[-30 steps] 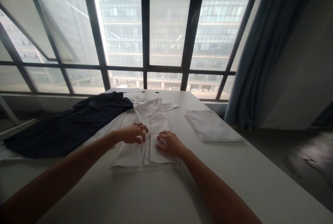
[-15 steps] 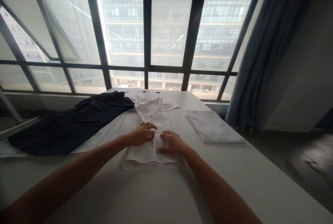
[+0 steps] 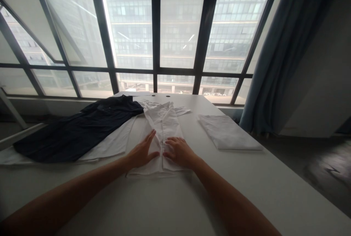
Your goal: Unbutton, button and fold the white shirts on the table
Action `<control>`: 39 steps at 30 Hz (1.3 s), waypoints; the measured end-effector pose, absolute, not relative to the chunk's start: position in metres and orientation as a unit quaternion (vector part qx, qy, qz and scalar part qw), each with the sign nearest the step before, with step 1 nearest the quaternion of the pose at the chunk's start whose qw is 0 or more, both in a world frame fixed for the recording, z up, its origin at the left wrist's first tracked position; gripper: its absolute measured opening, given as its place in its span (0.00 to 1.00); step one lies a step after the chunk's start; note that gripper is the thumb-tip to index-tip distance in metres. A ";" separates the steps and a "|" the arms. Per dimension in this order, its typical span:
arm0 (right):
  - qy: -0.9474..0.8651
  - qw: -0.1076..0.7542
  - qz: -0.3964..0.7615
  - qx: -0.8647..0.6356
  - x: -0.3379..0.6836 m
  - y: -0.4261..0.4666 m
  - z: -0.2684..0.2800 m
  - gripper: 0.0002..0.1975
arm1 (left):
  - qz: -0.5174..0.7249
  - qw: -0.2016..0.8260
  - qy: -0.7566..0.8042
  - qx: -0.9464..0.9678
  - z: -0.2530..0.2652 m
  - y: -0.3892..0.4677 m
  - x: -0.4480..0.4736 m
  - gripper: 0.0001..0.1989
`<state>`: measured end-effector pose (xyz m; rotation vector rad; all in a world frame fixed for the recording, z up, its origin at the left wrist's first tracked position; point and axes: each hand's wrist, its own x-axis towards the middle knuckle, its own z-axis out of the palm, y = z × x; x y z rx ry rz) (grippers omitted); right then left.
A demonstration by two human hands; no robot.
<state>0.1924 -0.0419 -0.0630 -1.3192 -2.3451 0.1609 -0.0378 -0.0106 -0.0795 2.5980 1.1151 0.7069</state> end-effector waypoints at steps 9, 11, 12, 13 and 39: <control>-0.890 0.270 0.021 -0.366 0.152 -0.056 -0.056 0.12 | 0.179 0.065 0.481 0.856 -0.088 -0.009 -0.029 0.51; -0.892 0.234 0.041 -0.385 0.150 -0.056 -0.061 0.14 | 0.137 0.075 0.487 0.859 -0.086 -0.008 -0.031 0.47; -0.888 0.218 0.049 -0.401 0.151 -0.056 -0.063 0.16 | 0.117 0.086 0.483 0.863 -0.084 -0.007 -0.032 0.43; -0.884 0.203 0.056 -0.418 0.152 -0.055 -0.066 0.18 | 0.100 0.097 0.475 0.869 -0.082 -0.005 -0.034 0.39; -0.904 0.070 0.194 -0.373 0.151 -0.106 -0.007 0.22 | 0.021 0.057 0.368 0.928 -0.016 -0.028 -0.053 0.13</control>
